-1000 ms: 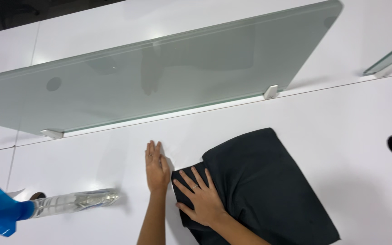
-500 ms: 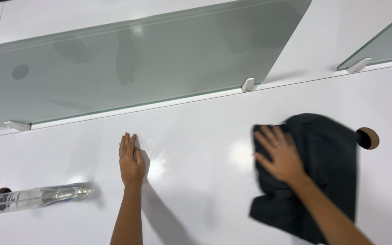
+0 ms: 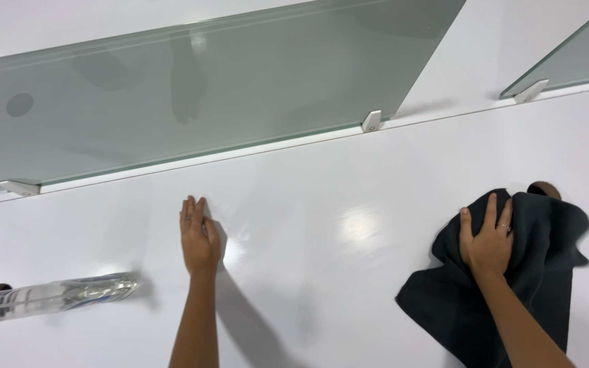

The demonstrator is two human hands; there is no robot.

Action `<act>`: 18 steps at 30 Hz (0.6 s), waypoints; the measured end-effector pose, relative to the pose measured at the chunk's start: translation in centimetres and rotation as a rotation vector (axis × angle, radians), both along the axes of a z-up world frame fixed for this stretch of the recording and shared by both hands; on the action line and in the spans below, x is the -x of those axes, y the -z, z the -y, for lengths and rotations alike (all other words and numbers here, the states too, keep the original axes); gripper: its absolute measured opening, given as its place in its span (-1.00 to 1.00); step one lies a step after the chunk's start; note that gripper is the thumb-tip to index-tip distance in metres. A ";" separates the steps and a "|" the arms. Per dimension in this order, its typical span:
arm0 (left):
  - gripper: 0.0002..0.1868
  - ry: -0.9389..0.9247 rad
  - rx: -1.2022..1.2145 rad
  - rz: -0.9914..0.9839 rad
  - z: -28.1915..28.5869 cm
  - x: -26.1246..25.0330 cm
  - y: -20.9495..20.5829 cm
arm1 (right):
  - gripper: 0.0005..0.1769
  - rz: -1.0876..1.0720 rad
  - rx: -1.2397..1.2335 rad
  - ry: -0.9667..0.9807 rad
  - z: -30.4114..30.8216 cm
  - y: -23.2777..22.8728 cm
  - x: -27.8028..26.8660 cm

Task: The person sprays a cleaning solution from a bottle onto several sections of a white office desk and wipes the surfaces with a black cloth.

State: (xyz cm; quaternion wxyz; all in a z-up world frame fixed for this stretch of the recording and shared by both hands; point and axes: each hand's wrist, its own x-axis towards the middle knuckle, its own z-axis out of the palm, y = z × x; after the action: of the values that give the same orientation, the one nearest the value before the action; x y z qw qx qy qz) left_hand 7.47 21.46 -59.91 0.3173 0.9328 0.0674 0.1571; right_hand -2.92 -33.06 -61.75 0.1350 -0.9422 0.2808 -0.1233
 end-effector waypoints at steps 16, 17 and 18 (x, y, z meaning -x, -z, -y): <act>-0.54 0.168 -0.091 -0.018 -1.2 1.0 2.0 | -0.17 -0.219 0.009 -0.700 -32.6 -1.1 6.5; -0.53 0.163 -0.093 -0.021 -0.8 1.5 1.9 | -0.19 -0.244 0.042 -0.766 -34.0 -1.4 7.0; -0.52 0.159 -0.094 -0.023 -0.1 2.2 1.9 | -0.22 -0.146 0.056 -0.834 -34.9 -1.6 7.4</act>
State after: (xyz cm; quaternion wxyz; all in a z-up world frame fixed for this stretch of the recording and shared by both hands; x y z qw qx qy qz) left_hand 5.26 21.60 -61.76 0.2838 0.9508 -0.0106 0.1237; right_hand -10.36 1.81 -60.12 0.1275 -0.9847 -0.1190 0.0015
